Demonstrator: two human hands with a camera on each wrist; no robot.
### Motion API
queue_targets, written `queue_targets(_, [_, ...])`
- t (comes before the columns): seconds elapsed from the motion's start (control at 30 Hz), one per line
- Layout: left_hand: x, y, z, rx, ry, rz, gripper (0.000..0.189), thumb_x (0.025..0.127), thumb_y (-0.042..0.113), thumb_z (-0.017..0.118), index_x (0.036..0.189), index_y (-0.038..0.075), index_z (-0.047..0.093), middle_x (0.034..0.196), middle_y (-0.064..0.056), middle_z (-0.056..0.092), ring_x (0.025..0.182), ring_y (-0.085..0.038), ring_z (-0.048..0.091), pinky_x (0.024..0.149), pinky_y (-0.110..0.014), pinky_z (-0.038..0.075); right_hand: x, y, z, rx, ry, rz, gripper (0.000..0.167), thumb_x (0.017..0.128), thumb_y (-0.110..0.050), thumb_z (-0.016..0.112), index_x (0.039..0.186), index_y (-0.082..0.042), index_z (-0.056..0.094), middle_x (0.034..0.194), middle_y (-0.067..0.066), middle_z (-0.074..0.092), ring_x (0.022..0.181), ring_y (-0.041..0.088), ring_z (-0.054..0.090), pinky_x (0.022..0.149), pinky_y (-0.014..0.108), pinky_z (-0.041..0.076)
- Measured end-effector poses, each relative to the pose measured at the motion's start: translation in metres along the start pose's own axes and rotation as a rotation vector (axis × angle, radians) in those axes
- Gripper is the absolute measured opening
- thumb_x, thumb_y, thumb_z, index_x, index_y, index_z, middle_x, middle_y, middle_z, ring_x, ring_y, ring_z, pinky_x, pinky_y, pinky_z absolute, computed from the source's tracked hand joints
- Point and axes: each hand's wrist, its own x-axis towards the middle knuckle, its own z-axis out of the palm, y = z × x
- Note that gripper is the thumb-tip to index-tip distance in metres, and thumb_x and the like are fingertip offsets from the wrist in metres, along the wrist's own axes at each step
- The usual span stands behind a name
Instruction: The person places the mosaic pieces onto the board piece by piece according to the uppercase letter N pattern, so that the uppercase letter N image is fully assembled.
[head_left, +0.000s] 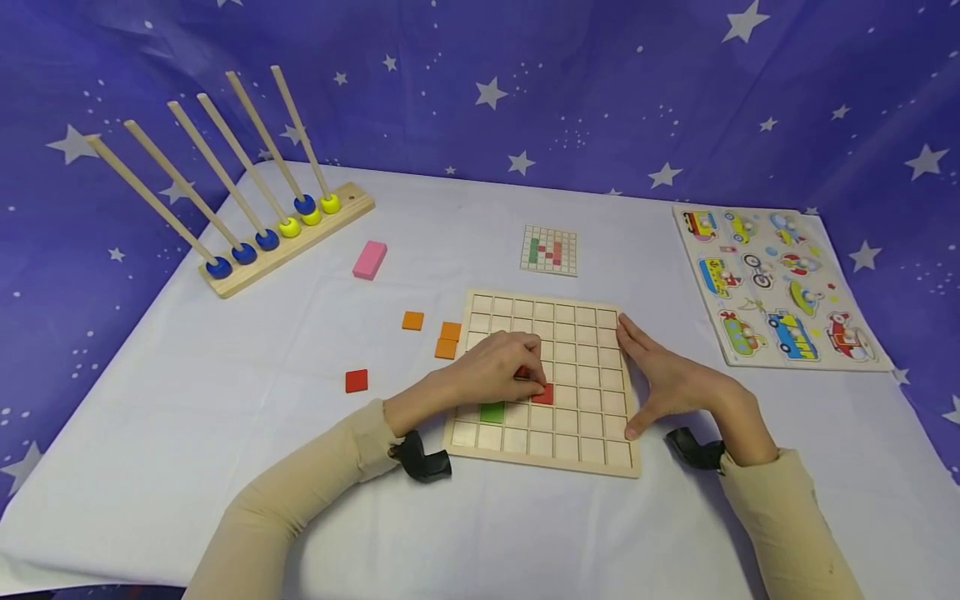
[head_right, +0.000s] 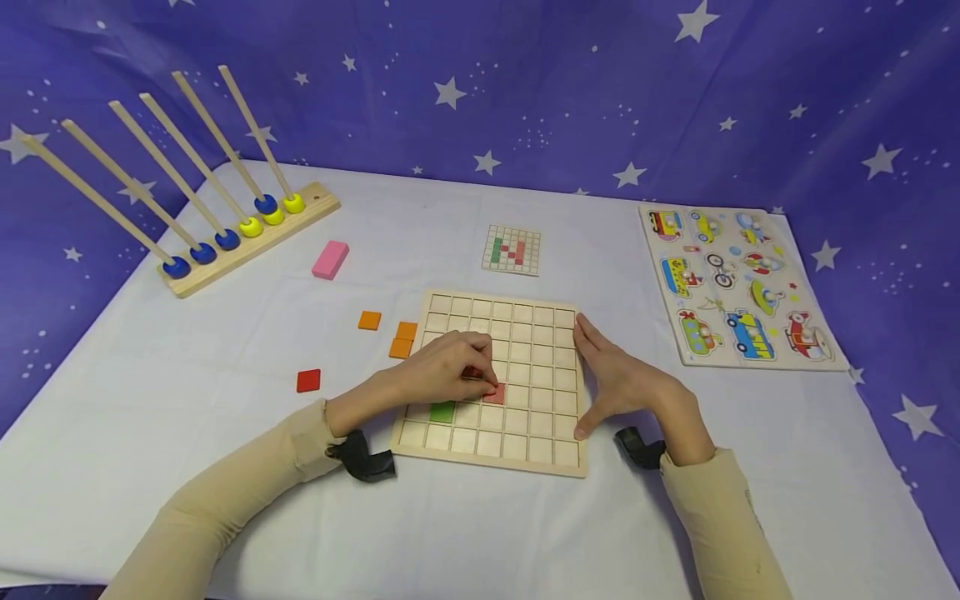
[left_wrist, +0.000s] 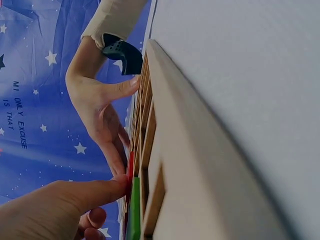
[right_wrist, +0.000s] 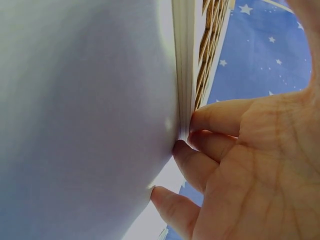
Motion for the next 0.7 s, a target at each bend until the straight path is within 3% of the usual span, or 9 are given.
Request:
queue_targets(0.13, [-0.002, -0.002, -0.002, -0.017, -0.01, -0.022, 0.007, 0.086, 0.023, 0.073, 0.087, 0.018, 0.078, 0.078, 0.006, 0.057, 0.066, -0.005, 0.045, 0.063, -0.018, 0.035, 0.0, 0.0, 0.0, -0.006, 0.0, 0.003, 0.147, 0.05, -0.046, 0.093, 0.15, 0.009, 0.0, 0.159, 0.021, -0.015, 0.146, 0.043, -0.005, 0.112, 0.062, 0.015])
queue_targets(0.3, [-0.013, -0.013, -0.01, -0.028, 0.002, -0.07, 0.008, 0.085, 0.02, 0.073, 0.091, 0.016, 0.076, 0.086, 0.007, 0.064, 0.076, -0.006, 0.057, 0.074, -0.022, 0.044, -0.001, -0.001, 0.001, -0.013, -0.003, 0.009, 0.147, 0.05, -0.047, 0.092, 0.15, 0.009, 0.0, 0.159, 0.021, -0.015, 0.146, 0.043, -0.004, 0.112, 0.062, 0.015])
queue_targets(0.47, [-0.038, -0.031, -0.025, -0.117, 0.083, -0.146, 0.008, 0.082, 0.017, 0.076, 0.089, 0.013, 0.075, 0.084, 0.005, 0.066, 0.076, -0.007, 0.057, 0.071, -0.022, 0.045, -0.002, 0.0, 0.001, -0.016, -0.002, 0.012, 0.147, 0.05, -0.048, 0.091, 0.15, 0.009, 0.0, 0.159, 0.021, -0.015, 0.146, 0.043, -0.005, 0.112, 0.062, 0.015])
queue_targets(0.57, [-0.058, -0.05, -0.039, -0.146, 0.114, -0.174, 0.009, 0.08, 0.018, 0.078, 0.086, 0.013, 0.074, 0.078, 0.005, 0.065, 0.072, -0.008, 0.054, 0.067, -0.022, 0.044, -0.002, 0.001, 0.001, -0.025, -0.002, 0.016, 0.147, 0.05, -0.05, 0.091, 0.15, 0.008, -0.001, 0.159, 0.02, -0.015, 0.147, 0.043, -0.005, 0.112, 0.061, 0.014])
queue_targets(0.7, [-0.088, -0.08, -0.065, -0.205, -0.009, -0.243, 0.015, 0.075, 0.024, 0.083, 0.086, 0.017, 0.074, 0.082, 0.008, 0.066, 0.077, -0.009, 0.056, 0.073, -0.023, 0.046, -0.001, 0.002, 0.001, -0.025, -0.007, 0.027, 0.148, 0.049, -0.051, 0.09, 0.15, 0.007, -0.001, 0.16, 0.018, -0.016, 0.147, 0.041, -0.005, 0.113, 0.061, 0.013])
